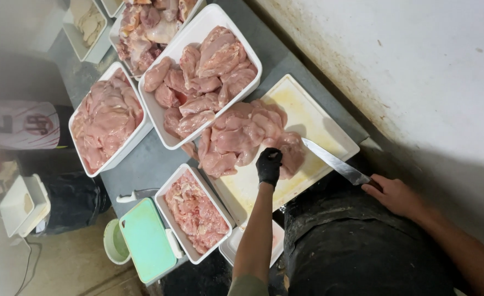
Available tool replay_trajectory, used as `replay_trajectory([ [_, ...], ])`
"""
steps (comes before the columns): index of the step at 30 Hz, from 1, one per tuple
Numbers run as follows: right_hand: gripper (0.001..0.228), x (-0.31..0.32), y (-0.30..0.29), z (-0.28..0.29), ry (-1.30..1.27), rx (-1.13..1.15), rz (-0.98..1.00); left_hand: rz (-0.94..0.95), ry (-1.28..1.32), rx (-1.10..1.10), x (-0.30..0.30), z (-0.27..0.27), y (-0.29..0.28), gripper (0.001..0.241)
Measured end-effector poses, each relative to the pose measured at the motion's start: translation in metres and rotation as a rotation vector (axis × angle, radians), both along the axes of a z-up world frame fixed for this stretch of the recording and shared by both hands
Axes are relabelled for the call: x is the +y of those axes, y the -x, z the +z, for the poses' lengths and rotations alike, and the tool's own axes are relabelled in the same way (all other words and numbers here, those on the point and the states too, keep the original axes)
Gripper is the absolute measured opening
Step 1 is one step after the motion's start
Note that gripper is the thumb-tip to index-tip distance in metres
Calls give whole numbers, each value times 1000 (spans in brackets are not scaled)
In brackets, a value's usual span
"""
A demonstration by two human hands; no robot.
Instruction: Slicing raw chicken breasts into smaller pieces on a cutting board using a knife.
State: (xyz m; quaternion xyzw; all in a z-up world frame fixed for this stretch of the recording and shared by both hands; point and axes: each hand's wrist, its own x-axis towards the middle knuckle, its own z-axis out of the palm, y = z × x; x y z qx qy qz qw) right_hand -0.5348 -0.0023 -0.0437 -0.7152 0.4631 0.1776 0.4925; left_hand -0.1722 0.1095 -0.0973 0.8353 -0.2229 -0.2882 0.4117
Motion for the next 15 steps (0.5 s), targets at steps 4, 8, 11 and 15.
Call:
replay_trajectory([
  [4,40,-3,-30,48,-101,44,75,-26,-82,-107,9,13,-8,11],
  [8,35,-4,-60,63,-132,31,157,-97,150,-319,15,7,-20,13],
  [11,39,-8,-77,58,-194,-76,94,-124,146,-387,17,-5,-30,13],
  [15,51,-13,-103,63,-233,-186,102,-201,185,-520,23,-16,-34,16],
])
